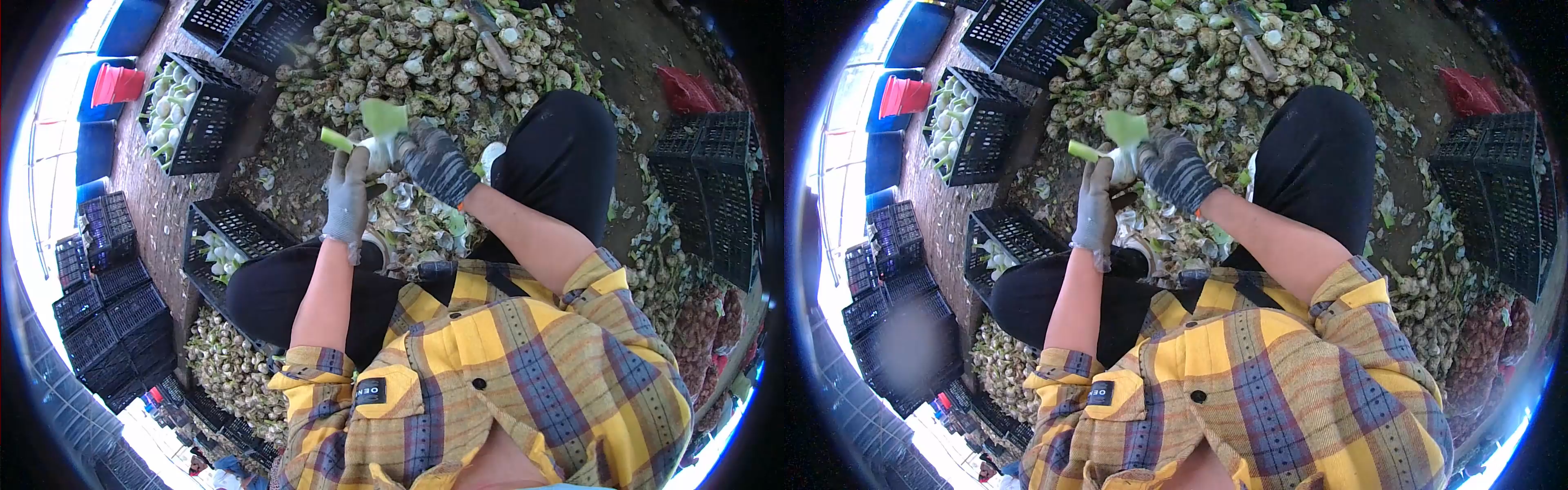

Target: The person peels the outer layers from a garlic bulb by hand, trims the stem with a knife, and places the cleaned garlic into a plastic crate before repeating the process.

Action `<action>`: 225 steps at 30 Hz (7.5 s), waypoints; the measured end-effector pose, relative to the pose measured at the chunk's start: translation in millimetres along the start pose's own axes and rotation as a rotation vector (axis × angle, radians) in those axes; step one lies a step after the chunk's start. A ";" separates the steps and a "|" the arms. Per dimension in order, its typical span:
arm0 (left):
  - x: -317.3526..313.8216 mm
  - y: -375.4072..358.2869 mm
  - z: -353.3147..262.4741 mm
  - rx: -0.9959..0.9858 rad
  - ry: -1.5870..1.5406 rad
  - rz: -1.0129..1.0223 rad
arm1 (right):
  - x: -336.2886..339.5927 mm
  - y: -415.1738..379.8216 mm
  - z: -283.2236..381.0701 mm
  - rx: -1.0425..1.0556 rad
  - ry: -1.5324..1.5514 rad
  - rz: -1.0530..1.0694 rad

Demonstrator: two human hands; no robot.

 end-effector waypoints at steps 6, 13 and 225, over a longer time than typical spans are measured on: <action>17.1 13.2 6.2 0.039 -0.137 -0.179 | -21.0 -5.3 -22.4 -0.231 0.553 0.087; 37.7 19.9 -3.1 0.047 -0.412 -0.134 | 6.2 23.5 -64.3 -0.254 0.270 0.029; -12.0 -1.4 5.4 -0.017 -0.101 0.044 | -1.3 3.5 -6.9 -0.084 -0.158 0.106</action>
Point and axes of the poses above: each hand's wrist, its own y-axis towards the middle knuckle, its own x-axis out of the back of the hand, z = x × y, the point moved 7 cm from there along y, towards the middle knuckle, and after that the axes turned 2 degrees about y, right-handed, at the moved point
